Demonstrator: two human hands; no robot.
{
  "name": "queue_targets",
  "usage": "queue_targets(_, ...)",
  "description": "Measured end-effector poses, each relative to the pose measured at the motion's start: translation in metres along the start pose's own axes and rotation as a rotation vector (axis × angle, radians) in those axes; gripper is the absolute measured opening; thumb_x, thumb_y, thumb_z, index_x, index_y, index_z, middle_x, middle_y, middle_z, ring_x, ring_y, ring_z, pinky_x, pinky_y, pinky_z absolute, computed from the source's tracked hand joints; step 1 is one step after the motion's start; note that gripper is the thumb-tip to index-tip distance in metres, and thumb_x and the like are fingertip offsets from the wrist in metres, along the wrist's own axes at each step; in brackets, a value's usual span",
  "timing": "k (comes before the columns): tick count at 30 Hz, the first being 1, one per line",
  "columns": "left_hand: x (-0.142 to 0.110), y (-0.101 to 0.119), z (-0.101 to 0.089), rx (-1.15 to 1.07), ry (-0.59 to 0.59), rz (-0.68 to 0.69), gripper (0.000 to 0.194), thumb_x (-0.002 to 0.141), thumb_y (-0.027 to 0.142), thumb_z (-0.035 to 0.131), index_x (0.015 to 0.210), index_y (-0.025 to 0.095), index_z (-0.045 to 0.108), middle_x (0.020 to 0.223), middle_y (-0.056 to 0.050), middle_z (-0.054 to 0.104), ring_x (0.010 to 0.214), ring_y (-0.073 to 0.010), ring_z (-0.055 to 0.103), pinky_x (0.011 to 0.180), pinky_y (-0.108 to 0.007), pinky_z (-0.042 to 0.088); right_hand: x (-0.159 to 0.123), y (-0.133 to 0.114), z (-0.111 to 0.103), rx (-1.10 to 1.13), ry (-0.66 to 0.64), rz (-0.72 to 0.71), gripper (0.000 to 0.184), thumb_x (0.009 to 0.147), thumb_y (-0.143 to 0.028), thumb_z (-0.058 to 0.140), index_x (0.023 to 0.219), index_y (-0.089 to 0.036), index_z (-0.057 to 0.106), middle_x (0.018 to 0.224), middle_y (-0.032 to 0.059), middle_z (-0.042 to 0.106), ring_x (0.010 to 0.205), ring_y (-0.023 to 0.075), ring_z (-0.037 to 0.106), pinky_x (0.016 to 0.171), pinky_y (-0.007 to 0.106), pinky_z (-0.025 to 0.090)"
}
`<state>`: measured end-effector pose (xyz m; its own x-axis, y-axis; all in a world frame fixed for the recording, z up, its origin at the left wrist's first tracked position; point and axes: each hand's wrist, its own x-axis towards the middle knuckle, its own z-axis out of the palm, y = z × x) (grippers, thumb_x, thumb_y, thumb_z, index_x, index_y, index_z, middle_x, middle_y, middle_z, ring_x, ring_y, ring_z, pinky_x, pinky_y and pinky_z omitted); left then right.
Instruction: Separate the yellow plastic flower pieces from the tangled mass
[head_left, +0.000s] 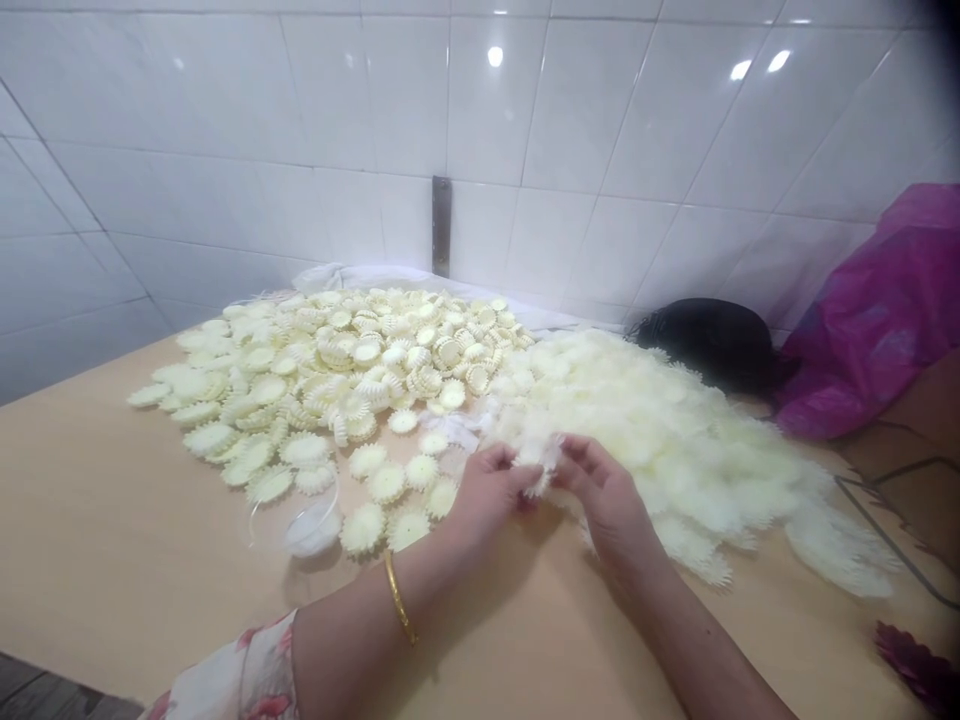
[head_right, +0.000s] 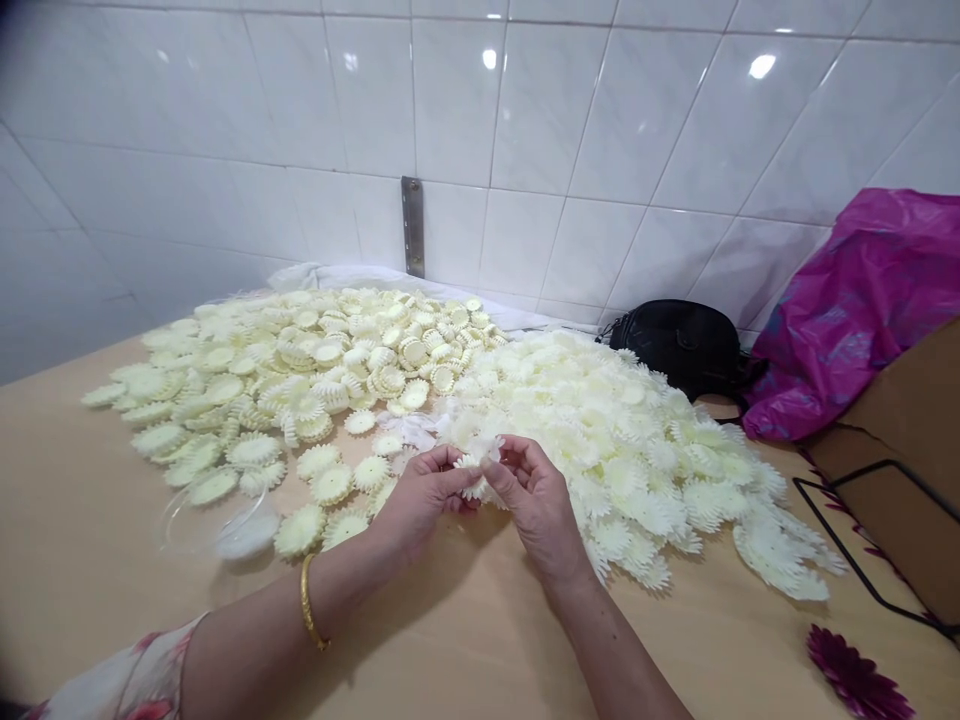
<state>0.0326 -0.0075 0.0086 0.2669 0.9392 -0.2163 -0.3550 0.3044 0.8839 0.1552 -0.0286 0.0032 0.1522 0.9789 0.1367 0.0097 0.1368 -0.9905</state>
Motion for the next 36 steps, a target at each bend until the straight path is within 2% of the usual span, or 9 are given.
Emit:
queue_targets(7,0.001,-0.007,-0.004,0.127,-0.071,0.053,0.027,0.058,0.025,0.069,0.059,0.016,0.043,0.05,0.004,0.048,0.046,-0.0091,0.048,0.047,-0.023,0.037,-0.002,-0.003,0.003,-0.055,0.102,-0.013,0.026,0.073,-0.038,0.059,0.06,-0.018,0.051,0.055,-0.0041,0.045,0.054,0.0099,0.043,0.054,0.022,0.037)
queue_targets(12,0.0,-0.008,-0.003,0.14,-0.091,0.079,0.028,0.061,0.027,0.068,0.06,0.017,0.042,0.051,0.005,0.047,0.044,-0.0087,0.048,0.047,-0.022,0.037,0.0,0.0,0.003,-0.047,0.158,-0.037,0.028,0.075,-0.035,0.057,0.055,-0.018,0.045,0.049,-0.0054,0.042,0.051,0.0091,0.039,0.052,0.022,0.034)
queue_targets(18,-0.004,-0.011,0.003,0.176,-0.058,0.235,0.027,0.066,0.031,0.064,0.062,0.016,0.042,0.059,0.004,0.049,0.051,-0.0078,0.048,0.051,-0.021,0.039,0.001,-0.007,0.006,-0.174,0.284,-0.068,0.029,0.076,-0.037,0.055,0.055,-0.019,0.045,0.049,-0.0056,0.043,0.049,0.0092,0.04,0.05,0.022,0.035)
queue_targets(23,-0.009,-0.005,-0.001,0.268,-0.02,0.397,0.025,0.071,0.03,0.06,0.062,0.017,0.041,0.055,0.006,0.041,0.053,-0.0072,0.045,0.056,-0.021,0.041,0.013,-0.006,-0.02,-0.096,0.567,-0.044,0.027,0.076,-0.035,0.054,0.056,-0.019,0.047,0.047,-0.0051,0.046,0.047,0.0094,0.042,0.049,0.022,0.036)
queue_targets(24,-0.009,-0.004,-0.002,0.272,-0.013,0.401,0.025,0.071,0.03,0.06,0.062,0.017,0.041,0.055,0.006,0.041,0.053,-0.0072,0.045,0.056,-0.022,0.042,0.014,-0.007,-0.023,-0.081,0.554,-0.069,0.026,0.075,-0.036,0.056,0.057,-0.018,0.048,0.048,-0.0049,0.046,0.048,0.0094,0.043,0.051,0.022,0.037)
queue_targets(28,-0.003,-0.001,-0.003,0.201,0.044,0.241,0.017,0.068,0.025,0.061,0.077,0.018,0.048,0.056,0.006,0.044,0.048,-0.0072,0.045,0.049,-0.021,0.04,0.007,-0.015,-0.018,-0.09,0.193,-0.054,0.024,0.072,-0.037,0.061,0.061,-0.018,0.052,0.05,-0.0039,0.051,0.051,0.0095,0.047,0.055,0.023,0.04)
queue_targets(31,0.0,0.002,-0.003,0.187,0.063,0.156,0.033,0.066,0.022,0.06,0.098,0.021,0.051,0.057,0.007,0.045,0.045,-0.0073,0.045,0.048,-0.022,0.04,0.003,-0.018,-0.01,0.049,0.115,-0.007,0.022,0.066,-0.034,0.067,0.064,-0.019,0.051,0.049,-0.0063,0.049,0.047,0.0086,0.047,0.05,0.022,0.039)
queue_targets(34,-0.001,0.006,-0.004,0.239,0.004,0.176,0.019,0.067,0.03,0.059,0.081,0.016,0.059,0.064,0.002,0.048,0.054,-0.0087,0.047,0.052,-0.023,0.043,0.003,-0.016,-0.009,0.155,0.08,0.039,0.024,0.064,-0.033,0.069,0.064,-0.019,0.051,0.049,-0.0071,0.049,0.046,0.0078,0.048,0.048,0.021,0.038)
queue_targets(36,-0.002,0.006,-0.005,0.263,-0.041,0.197,0.023,0.069,0.037,0.059,0.07,0.014,0.059,0.068,0.0,0.05,0.061,-0.0104,0.048,0.053,-0.023,0.043,0.003,-0.014,-0.009,0.19,0.039,0.066,0.024,0.064,-0.033,0.07,0.064,-0.018,0.051,0.049,-0.0072,0.05,0.046,0.0075,0.049,0.049,0.02,0.038)
